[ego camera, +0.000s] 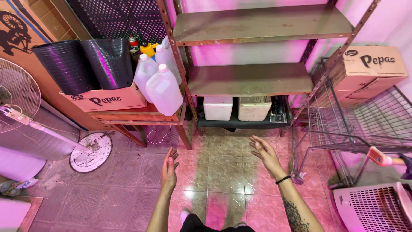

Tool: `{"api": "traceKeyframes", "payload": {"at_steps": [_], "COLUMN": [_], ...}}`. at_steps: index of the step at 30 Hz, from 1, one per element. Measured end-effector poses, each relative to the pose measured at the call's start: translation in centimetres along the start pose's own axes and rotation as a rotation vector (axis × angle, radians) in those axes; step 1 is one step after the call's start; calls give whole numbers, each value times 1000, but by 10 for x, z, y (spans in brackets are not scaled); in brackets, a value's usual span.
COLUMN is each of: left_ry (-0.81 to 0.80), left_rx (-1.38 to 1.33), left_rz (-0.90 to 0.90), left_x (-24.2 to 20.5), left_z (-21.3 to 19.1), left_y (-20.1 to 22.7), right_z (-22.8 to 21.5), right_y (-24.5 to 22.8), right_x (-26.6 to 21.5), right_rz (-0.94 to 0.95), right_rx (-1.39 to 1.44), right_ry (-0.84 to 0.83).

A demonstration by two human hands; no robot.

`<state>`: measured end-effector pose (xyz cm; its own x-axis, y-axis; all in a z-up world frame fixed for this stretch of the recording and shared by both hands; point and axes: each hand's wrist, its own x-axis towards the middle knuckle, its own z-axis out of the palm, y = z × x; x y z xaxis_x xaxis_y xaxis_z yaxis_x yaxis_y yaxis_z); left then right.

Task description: The person repeatedly picks up stacks of black plastic pots and white plastic jugs from a cardboard box and a metal shelf, then places them back in the same locations. The person also moves a blue and yellow pressure sprayer between the box and the shelf. The task involves repetitive pick-up and placement without a clear final arrangement.

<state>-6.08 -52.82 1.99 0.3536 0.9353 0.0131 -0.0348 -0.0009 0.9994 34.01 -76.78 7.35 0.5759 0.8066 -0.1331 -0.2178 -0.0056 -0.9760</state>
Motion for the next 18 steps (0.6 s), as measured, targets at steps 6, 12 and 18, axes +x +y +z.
{"api": "traceKeyframes", "payload": {"at_steps": [6, 12, 18], "left_ry": [-63, -132, -151], "left_rx": [14, 8, -71], "left_rz": [-7, 42, 22], "left_x": [-68, -141, -236], "left_z": [22, 21, 0], "left_y": [33, 31, 1], "right_z": [-48, -57, -52], "right_y": [-2, -8, 8], "right_x": [-90, -205, -311], "right_rz": [-20, -18, 59], "right_rx": [25, 32, 10], "right_ry": [67, 174, 181]}}
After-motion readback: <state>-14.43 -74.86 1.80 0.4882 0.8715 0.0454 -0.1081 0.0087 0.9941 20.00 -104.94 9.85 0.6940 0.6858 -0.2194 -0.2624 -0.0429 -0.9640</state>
